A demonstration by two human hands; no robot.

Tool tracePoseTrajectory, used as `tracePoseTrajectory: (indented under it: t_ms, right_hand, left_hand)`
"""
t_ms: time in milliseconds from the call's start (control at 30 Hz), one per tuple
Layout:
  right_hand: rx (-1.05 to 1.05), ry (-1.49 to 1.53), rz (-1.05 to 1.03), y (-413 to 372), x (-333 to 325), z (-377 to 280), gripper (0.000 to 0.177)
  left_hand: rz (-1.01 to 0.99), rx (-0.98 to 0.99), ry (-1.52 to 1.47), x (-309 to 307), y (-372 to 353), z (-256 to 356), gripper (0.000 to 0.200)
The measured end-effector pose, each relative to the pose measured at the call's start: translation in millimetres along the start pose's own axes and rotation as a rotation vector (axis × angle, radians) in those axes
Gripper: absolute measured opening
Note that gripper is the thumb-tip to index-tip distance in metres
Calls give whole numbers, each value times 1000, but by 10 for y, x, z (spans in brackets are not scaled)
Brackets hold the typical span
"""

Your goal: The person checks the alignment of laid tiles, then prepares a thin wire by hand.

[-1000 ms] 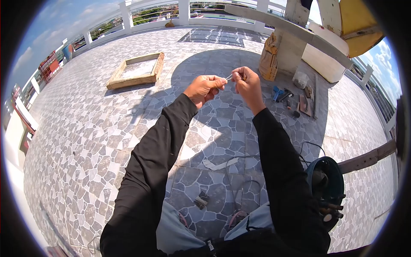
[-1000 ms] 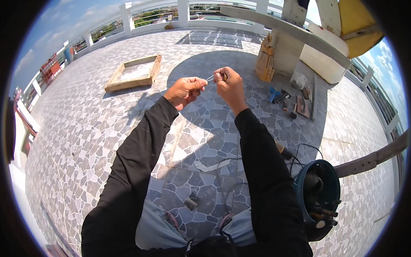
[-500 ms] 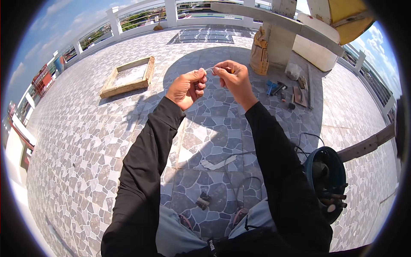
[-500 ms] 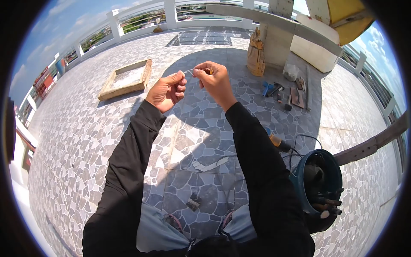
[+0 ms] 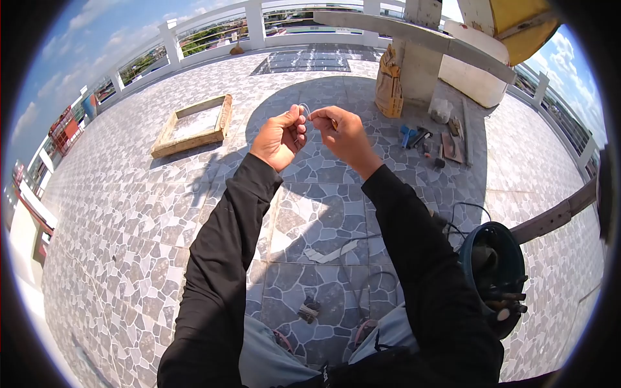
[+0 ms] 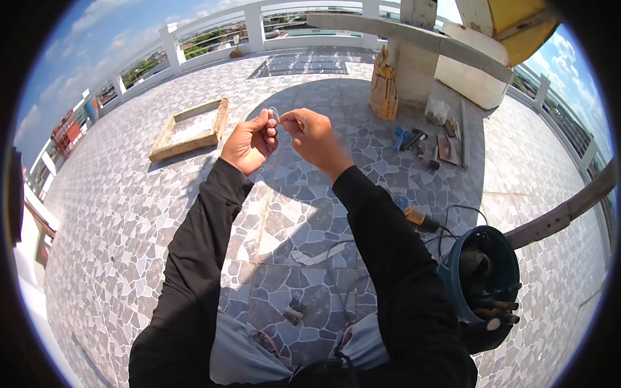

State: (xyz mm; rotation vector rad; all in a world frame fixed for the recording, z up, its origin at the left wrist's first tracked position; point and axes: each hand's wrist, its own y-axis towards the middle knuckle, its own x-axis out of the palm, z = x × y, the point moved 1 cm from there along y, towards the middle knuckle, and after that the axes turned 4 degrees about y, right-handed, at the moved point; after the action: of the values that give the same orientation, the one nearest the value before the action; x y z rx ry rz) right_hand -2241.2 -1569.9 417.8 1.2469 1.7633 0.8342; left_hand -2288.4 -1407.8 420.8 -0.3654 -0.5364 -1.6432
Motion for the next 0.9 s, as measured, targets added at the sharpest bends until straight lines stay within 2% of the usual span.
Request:
tracePoseTrajectory:
  t_ms: [33,100,167,233,300,333,400,433,500,533,567,667,700,767,800,833,900]
  right_hand:
    - [3,0,1,15,31,-21,6]
    - [-141,-101,-12,50,54,-67,6]
    - [-179,-127,-47,53,30,-81,4]
    - [-219,-154,-80,71,1,-104,3]
    - [-165,-138,33,83,-48,-130,5]
    - [-163,-140,32,82,-67,-116,5]
    - [6,-80,24,88,-83,-75,5]
    - [3,-79,24,86,-49,-102,5]
    - [55,-145,-118,28,76,-153,6]
    - [-30,-104,-80,27,106,-205,6]
    - [-27,-102,-76,25,123,-249,6]
    - [-115,-52,-28,52,132,-343,8]
    - [-117,-50,-48,56,133,-348,10]
    - [-115,-48,-64,77,99,-407,11]
    - [-24,-58,-100,99,47,-426,10]
    - [66,-68,-139,119,6,-431,10]
    - [108,-27,-62,164,-59,-311,10]
  left_hand:
    - [29,34,-60,15,4,2,17]
    - [94,62,-46,60,-1,-46,17]
    - [260,203,141,160,-65,-33,17]
    - [194,160,219,82,-63,49,17]
    - [125,113,295,-6,-87,137,18]
    - [31,44,221,-3,-120,195,18]
    - [-92,-15,63,77,-171,190,18]
    - [-92,-11,65,121,-165,151,18]
    - [-19,92,-11,173,-138,82,17]
    - [52,172,38,172,-119,78,17]
    - [52,168,41,160,-110,82,17]
    - [221,474,426,118,-98,113,18]
    - [222,475,424,105,-98,91,18]
    - [263,672,854,183,-165,83,17]
    - [289,863,1078,139,-129,83,19]
    - [288,858,1078,148,-143,123,19]
    - [264,574,993,149,-165,215,23]
